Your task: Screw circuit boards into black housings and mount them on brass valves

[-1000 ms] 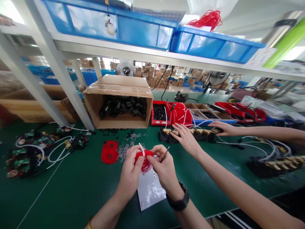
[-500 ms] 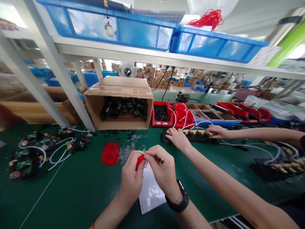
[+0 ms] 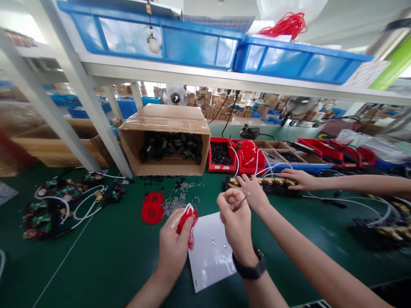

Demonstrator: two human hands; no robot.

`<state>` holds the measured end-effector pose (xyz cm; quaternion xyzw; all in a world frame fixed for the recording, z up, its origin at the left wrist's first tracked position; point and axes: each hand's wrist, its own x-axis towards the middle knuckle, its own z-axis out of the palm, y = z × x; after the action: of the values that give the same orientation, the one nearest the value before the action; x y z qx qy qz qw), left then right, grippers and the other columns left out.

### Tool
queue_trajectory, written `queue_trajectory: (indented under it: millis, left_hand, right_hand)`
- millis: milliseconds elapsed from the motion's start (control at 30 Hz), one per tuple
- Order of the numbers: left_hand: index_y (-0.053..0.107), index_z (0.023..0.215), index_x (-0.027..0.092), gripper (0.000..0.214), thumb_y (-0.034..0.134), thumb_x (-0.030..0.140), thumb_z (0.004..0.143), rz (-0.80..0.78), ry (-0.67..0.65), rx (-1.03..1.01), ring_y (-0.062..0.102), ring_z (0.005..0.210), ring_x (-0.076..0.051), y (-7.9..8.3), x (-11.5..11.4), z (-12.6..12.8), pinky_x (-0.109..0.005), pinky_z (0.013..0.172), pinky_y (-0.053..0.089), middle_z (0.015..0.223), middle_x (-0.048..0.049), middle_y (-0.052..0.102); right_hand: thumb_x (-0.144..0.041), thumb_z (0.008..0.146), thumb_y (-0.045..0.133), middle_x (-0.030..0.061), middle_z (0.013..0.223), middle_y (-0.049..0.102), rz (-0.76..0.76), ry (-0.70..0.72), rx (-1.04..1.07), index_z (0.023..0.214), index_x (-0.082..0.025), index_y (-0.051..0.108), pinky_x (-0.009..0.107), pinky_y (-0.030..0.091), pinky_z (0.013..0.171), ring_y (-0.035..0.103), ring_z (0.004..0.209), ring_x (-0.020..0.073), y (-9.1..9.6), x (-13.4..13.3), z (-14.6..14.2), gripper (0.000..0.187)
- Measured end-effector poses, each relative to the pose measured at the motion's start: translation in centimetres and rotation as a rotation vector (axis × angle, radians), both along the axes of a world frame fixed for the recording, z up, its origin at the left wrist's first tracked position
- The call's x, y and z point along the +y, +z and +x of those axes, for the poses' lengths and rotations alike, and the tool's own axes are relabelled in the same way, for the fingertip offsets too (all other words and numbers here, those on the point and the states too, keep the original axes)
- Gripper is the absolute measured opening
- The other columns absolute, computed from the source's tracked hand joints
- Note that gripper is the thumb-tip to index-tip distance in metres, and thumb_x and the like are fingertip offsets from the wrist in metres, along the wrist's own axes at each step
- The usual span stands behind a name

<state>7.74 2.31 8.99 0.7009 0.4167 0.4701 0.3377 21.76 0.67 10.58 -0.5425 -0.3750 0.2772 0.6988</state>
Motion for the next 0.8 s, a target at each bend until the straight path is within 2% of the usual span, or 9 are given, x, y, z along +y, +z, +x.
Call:
queue_trajectory:
  millis: [67, 133, 200, 300, 467, 633, 700, 767, 800]
  left_hand:
    - [0.066, 0.093, 0.020, 0.017, 0.053, 0.027, 0.084, 0.185, 0.047, 0.069, 0.061, 0.092, -0.022, -0.7, 0.6, -0.2, -0.035, 0.083, 0.046, 0.096, -0.0067, 0.068]
    - [0.067, 0.095, 0.021, 0.018, 0.052, 0.022, 0.084, 0.372, 0.057, 0.160, 0.062, 0.091, -0.023, -1.4, 1.0, -0.5, -0.040, 0.088, 0.043, 0.096, -0.0076, 0.069]
    - [0.067, 0.093, 0.021, 0.020, 0.050, 0.017, 0.084, 0.501, 0.068, 0.241, 0.063, 0.089, -0.022, -1.8, 1.3, -0.8, -0.043, 0.091, 0.039, 0.097, -0.0081, 0.069]
    - [0.065, 0.091, 0.020, 0.018, 0.050, 0.016, 0.084, 0.590, 0.090, 0.329, 0.064, 0.090, -0.022, -1.8, 1.3, -1.2, -0.045, 0.096, 0.034, 0.101, -0.0093, 0.068]
    - [0.063, 0.091, 0.019, 0.017, 0.048, 0.014, 0.083, 0.647, 0.111, 0.404, 0.063, 0.087, -0.022, -1.5, 1.2, -1.5, -0.046, 0.097, 0.031, 0.095, -0.0085, 0.068]
    - [0.063, 0.088, 0.019, 0.019, 0.047, 0.011, 0.081, 0.632, 0.150, 0.342, 0.056, 0.102, -0.025, -1.6, 0.9, -0.9, -0.049, 0.101, 0.029, 0.106, -0.0098, 0.064]
    - [0.063, 0.088, 0.019, 0.017, 0.047, 0.013, 0.083, 0.522, 0.123, 0.231, 0.055, 0.105, -0.025, -1.5, 0.6, -0.6, -0.047, 0.101, 0.033, 0.109, -0.0099, 0.062]
    - [0.063, 0.090, 0.019, 0.017, 0.046, 0.017, 0.086, 0.350, 0.065, 0.103, 0.056, 0.104, -0.022, -1.4, 0.2, -0.3, -0.040, 0.095, 0.042, 0.109, -0.0090, 0.061]
    - [0.063, 0.091, 0.019, 0.017, 0.046, 0.020, 0.087, 0.260, 0.039, 0.045, 0.057, 0.104, -0.021, -1.3, 0.1, -0.2, -0.036, 0.092, 0.045, 0.109, -0.0086, 0.061]
  right_hand:
    - [-0.032, 0.077, 0.064, -0.0022, 0.062, 0.053, -0.080, 0.008, -0.182, 0.077, -0.019, 0.057, 0.021, 0.026, 0.038, 0.033, 0.041, 0.0065, 0.0, -0.8, -1.0, 0.015]
    - [-0.025, 0.078, 0.062, 0.0011, 0.067, 0.061, -0.118, 0.066, -0.393, 0.079, -0.020, 0.063, 0.023, 0.034, 0.043, 0.044, 0.047, 0.0102, 0.3, -1.3, -1.7, 0.006]
    - [-0.018, 0.080, 0.057, 0.0034, 0.078, 0.067, -0.083, 0.135, -0.565, 0.085, -0.022, 0.066, 0.026, 0.044, 0.056, 0.057, 0.062, 0.0155, 0.8, -1.5, -2.1, 0.011]
    - [-0.012, 0.081, 0.052, 0.0037, 0.083, 0.069, -0.029, 0.190, -0.713, 0.088, -0.023, 0.066, 0.029, 0.048, 0.067, 0.062, 0.074, 0.0186, 1.1, -1.3, -2.0, 0.019]
    - [-0.009, 0.082, 0.044, 0.0076, 0.086, 0.065, -0.036, 0.075, -0.837, 0.090, -0.020, 0.061, 0.031, 0.046, 0.070, 0.060, 0.079, 0.0210, -0.3, -1.0, -2.2, 0.022]
    - [-0.006, 0.075, 0.042, 0.0049, 0.080, 0.059, -0.052, 0.035, -0.681, 0.086, -0.020, 0.054, 0.029, 0.045, 0.064, 0.056, 0.072, 0.0185, -1.9, -0.4, -3.0, 0.022]
    - [-0.010, 0.076, 0.045, 0.0031, 0.076, 0.057, -0.063, 0.027, -0.485, 0.085, -0.020, 0.053, 0.027, 0.044, 0.060, 0.054, 0.066, 0.0162, -2.2, -0.3, -3.4, 0.015]
    - [-0.020, 0.080, 0.050, -0.0002, 0.068, 0.053, -0.059, 0.066, -0.209, 0.082, -0.020, 0.051, 0.024, 0.041, 0.052, 0.048, 0.055, 0.0127, -2.3, -0.2, -3.9, 0.003]
    - [-0.028, 0.081, 0.052, -0.0027, 0.061, 0.049, -0.053, 0.115, -0.057, 0.081, -0.020, 0.050, 0.022, 0.038, 0.046, 0.044, 0.049, 0.0107, -2.4, -0.2, -4.1, 0.008]
